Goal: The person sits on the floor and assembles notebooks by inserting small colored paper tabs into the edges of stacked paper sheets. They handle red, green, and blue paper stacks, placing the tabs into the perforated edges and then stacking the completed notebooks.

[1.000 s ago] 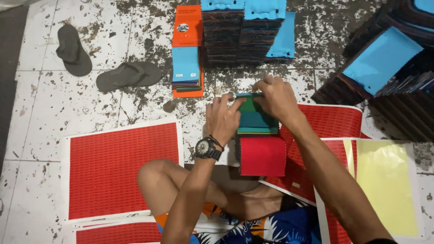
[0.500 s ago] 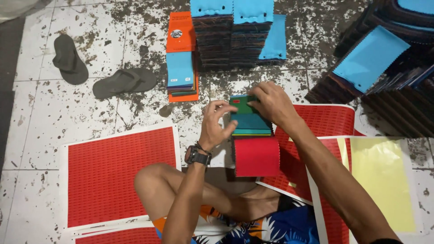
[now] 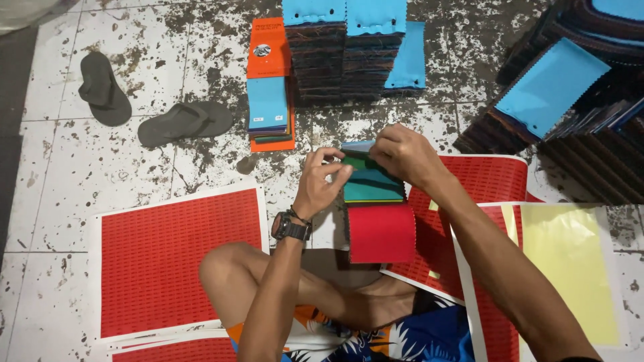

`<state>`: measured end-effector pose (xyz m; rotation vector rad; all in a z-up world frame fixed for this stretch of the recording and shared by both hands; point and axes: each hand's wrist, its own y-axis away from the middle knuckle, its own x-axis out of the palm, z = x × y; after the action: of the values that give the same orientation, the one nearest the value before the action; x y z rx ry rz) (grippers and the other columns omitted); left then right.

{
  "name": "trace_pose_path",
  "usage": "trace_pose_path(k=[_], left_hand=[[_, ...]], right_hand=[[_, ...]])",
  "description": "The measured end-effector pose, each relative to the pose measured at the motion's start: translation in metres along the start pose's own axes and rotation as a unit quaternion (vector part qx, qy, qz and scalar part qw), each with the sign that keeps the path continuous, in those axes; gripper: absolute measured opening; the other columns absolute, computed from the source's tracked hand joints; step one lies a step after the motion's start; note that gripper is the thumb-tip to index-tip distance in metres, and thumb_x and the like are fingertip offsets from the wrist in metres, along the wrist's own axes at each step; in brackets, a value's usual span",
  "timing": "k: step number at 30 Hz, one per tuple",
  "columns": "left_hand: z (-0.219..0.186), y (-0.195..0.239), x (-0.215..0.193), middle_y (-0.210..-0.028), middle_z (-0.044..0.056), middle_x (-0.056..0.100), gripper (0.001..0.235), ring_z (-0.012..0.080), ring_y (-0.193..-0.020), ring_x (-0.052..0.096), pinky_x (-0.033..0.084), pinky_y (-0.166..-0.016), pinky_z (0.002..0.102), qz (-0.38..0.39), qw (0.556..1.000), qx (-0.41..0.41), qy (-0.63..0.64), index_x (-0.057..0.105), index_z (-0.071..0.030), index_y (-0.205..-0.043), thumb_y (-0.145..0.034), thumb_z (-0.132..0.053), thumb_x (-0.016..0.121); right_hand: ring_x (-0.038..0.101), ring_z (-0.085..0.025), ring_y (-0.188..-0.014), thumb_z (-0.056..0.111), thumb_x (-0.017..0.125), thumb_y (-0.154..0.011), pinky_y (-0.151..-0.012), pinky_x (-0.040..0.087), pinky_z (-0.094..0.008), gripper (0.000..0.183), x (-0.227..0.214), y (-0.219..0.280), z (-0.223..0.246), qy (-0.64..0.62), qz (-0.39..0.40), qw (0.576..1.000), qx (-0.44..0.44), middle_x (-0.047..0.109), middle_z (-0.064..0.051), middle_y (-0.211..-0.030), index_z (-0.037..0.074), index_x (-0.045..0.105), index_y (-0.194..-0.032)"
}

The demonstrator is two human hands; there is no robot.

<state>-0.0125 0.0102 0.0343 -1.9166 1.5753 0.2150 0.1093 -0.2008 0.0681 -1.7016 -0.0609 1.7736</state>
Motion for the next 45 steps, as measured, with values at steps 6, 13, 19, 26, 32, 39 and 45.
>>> trace_pose_path(k=[6,13,19,26,32,39,45], left_hand=[[0.008,-0.010,0.008,-0.095,0.001,0.060,0.052,0.0267,-0.086,0.064,0.047,-0.090,0.039,-0.006,1.000,-0.009,-0.004,0.066,-0.014,-0.068,-0.107,-0.044,0.050],[0.010,-0.012,0.014,-0.089,0.005,0.054,0.054,0.0341,-0.082,0.060,0.045,-0.086,0.042,-0.011,0.999,-0.041,0.006,0.060,-0.008,-0.065,-0.108,-0.040,0.050],[0.006,-0.011,0.009,-0.090,0.005,0.049,0.052,0.0368,-0.093,0.058,0.041,-0.098,0.044,0.014,0.995,-0.072,0.066,0.073,-0.012,-0.084,-0.112,-0.039,0.038],[0.019,-0.011,0.011,-0.101,0.009,0.052,0.028,0.0280,-0.097,0.060,0.049,-0.089,0.039,0.016,0.987,-0.126,0.098,0.072,-0.011,-0.099,-0.104,-0.034,0.057],[-0.002,-0.012,0.000,-0.103,0.011,0.058,0.022,0.0241,-0.093,0.063,0.052,-0.084,0.038,-0.047,0.962,-0.192,0.190,0.065,-0.010,-0.111,-0.104,-0.027,0.053],[0.007,-0.011,-0.001,-0.100,0.004,0.061,0.015,0.0164,-0.089,0.061,0.051,-0.089,0.034,0.017,0.975,-0.156,0.159,0.075,-0.022,-0.103,-0.096,-0.021,0.061],[0.003,-0.011,0.000,-0.094,0.000,0.056,0.017,0.0219,-0.094,0.061,0.045,-0.099,0.037,0.070,0.993,-0.091,0.014,0.077,-0.028,-0.096,-0.082,-0.021,0.073]], right_hand=[[0.065,-0.017,-0.077,0.014,0.078,-0.090,-0.067,0.056,-0.027,0.018,-0.001,-0.012,-0.010,0.009,0.011,0.999,-0.040,0.064,0.002,-0.076,0.014,0.070,-0.074],[0.067,-0.023,-0.083,0.011,0.075,-0.091,-0.067,0.058,-0.030,0.009,0.001,-0.013,-0.018,-0.007,0.050,0.997,-0.062,0.063,-0.003,-0.082,0.012,0.069,-0.083],[0.076,-0.032,-0.087,0.004,0.070,-0.090,-0.081,0.060,-0.043,0.013,-0.045,-0.042,0.003,-0.165,0.259,0.945,0.114,0.078,-0.014,-0.089,0.007,0.069,-0.102],[0.076,-0.036,-0.093,0.036,0.056,-0.104,-0.090,0.059,-0.048,0.034,-0.063,-0.067,0.006,-0.230,0.345,0.874,0.253,0.080,-0.019,-0.097,0.009,0.074,-0.114],[0.076,-0.036,-0.097,0.019,0.080,-0.084,-0.089,0.061,-0.045,0.028,-0.069,-0.061,0.019,-0.177,0.358,0.894,0.201,0.080,-0.016,-0.096,0.009,0.071,-0.108],[0.069,-0.039,-0.105,0.012,0.079,-0.078,-0.089,0.059,-0.050,0.023,-0.090,-0.032,0.051,-0.149,0.403,0.901,0.057,0.073,-0.013,-0.104,0.010,0.070,-0.099],[0.067,-0.030,-0.111,0.026,0.086,-0.077,-0.093,0.059,-0.043,0.043,-0.079,-0.038,0.050,-0.026,0.441,0.897,-0.004,0.066,-0.005,-0.112,0.017,0.064,-0.113]])
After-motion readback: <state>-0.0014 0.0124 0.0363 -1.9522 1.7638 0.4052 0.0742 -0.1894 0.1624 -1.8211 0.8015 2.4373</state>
